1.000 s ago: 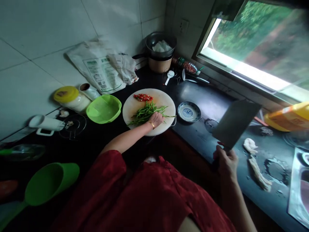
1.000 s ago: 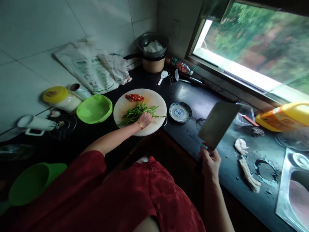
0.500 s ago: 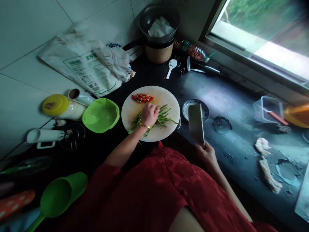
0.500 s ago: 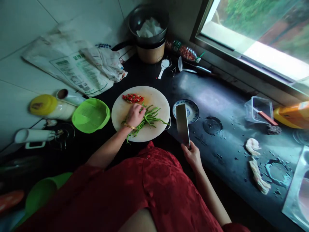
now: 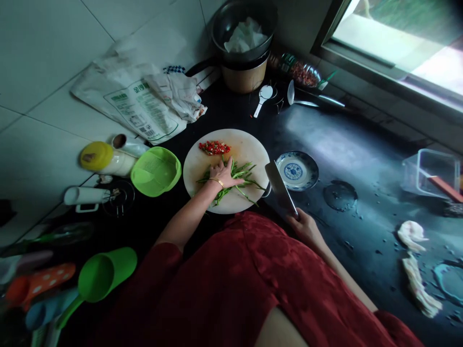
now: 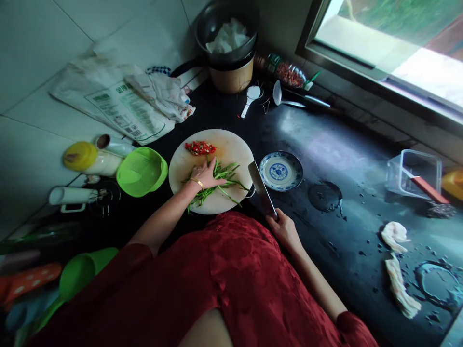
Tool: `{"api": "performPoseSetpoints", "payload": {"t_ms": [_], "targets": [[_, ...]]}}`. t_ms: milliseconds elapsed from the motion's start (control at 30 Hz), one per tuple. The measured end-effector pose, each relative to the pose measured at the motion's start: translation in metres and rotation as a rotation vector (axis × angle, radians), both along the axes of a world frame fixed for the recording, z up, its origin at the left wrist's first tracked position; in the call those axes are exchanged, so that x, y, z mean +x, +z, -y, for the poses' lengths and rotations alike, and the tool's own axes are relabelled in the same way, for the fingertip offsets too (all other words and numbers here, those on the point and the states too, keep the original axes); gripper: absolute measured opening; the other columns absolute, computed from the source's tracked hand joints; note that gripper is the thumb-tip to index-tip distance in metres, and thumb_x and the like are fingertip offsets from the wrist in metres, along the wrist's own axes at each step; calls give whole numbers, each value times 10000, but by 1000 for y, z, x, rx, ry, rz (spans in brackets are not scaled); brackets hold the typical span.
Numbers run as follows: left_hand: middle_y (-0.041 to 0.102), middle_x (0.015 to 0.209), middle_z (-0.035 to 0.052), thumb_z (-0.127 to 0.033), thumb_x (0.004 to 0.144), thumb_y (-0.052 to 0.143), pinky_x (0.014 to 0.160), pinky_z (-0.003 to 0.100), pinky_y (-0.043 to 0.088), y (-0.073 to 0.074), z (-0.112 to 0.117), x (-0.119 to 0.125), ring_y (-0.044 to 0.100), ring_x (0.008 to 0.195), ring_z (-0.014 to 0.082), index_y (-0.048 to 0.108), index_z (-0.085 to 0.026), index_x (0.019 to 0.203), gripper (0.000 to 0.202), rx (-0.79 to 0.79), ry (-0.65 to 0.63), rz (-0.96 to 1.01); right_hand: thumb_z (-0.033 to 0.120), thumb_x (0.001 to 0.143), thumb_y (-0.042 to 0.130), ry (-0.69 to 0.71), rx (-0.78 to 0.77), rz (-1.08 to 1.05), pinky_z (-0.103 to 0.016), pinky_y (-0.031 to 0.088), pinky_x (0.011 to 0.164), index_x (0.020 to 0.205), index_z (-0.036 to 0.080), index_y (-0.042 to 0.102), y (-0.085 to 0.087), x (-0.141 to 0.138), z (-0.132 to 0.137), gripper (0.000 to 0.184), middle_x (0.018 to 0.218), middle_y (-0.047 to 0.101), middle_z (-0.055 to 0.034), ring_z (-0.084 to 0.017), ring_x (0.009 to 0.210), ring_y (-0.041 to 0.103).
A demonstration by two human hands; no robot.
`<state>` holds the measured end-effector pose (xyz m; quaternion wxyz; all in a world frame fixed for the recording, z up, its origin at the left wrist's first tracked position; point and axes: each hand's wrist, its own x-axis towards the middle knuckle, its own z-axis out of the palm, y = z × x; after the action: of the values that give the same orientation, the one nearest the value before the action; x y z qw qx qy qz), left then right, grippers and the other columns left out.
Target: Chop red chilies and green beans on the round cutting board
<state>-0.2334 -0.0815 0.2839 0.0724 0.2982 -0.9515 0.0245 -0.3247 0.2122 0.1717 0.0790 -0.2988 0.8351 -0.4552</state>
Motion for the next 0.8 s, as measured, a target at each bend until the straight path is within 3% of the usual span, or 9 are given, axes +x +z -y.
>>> {"api": "performPoseSetpoints", "payload": {"t_ms": [67,200,267,367,433,500,567,700,800], "targets": [[257,1512,270,-734,656,635,1043,523,280,-11,-3,0,427,1269,423,109,-194,1533,1157,-98,12,10,520,720,487,6,14,7,-240,359,562,751,191,568,0,1,0,340,631,530,10,-130,586,443],[287,1502,244,-592,776,617,1011,474,324,-27,1,6,458,1240,375,149,-218,1529,962,-186,-9,-38,516,713,488,7,-15,11,-236,347,552,707,198,533,-1,2,2,321,606,506,17,-123,573,426],[269,1514,237,-566,789,619,1024,494,312,-27,1,12,433,1261,380,158,-211,1529,941,-206,-20,-47,515,710,495,0,-41,21,-234,341,549,714,197,535,-1,3,3,320,614,499,17,-121,575,420],[209,1538,245,-594,741,668,1063,570,242,-19,-12,22,279,1355,433,166,-170,1529,1026,-296,-61,-92,500,715,505,-3,-86,35,-232,346,561,784,186,578,0,2,4,330,655,521,11,-123,595,431],[283,1509,229,-565,761,668,1044,552,285,-17,-28,28,288,1349,418,253,-173,1503,936,-371,-213,-94,484,726,507,-11,-103,30,-229,342,561,780,183,576,0,0,5,313,647,514,14,-120,593,424],[481,1365,177,-477,848,604,967,451,389,-20,-43,32,452,1226,334,447,-194,1387,628,-375,-455,14,473,733,511,-18,-112,9,-227,336,559,744,184,557,0,-3,5,292,627,500,21,-115,587,412],[613,1143,121,-365,913,527,863,352,442,-30,-52,32,560,1044,247,600,-184,1181,333,-319,-612,171,469,734,515,-19,-122,-16,-226,337,564,734,184,554,2,-6,7,287,621,496,25,-113,588,411],[650,992,98,-188,912,472,745,293,447,-55,-46,27,598,916,205,644,-164,1029,210,-243,-587,263,476,721,527,-10,-129,-32,-223,334,544,732,179,566,11,-9,10,299,599,481,27,-109,565,405],[659,981,93,-173,915,451,737,291,443,-66,-40,26,604,896,200,650,-160,989,213,-207,-596,247,472,713,525,-1,-111,-41,-224,340,544,782,169,610,18,-10,11,322,612,508,18,-112,565,416]]}}
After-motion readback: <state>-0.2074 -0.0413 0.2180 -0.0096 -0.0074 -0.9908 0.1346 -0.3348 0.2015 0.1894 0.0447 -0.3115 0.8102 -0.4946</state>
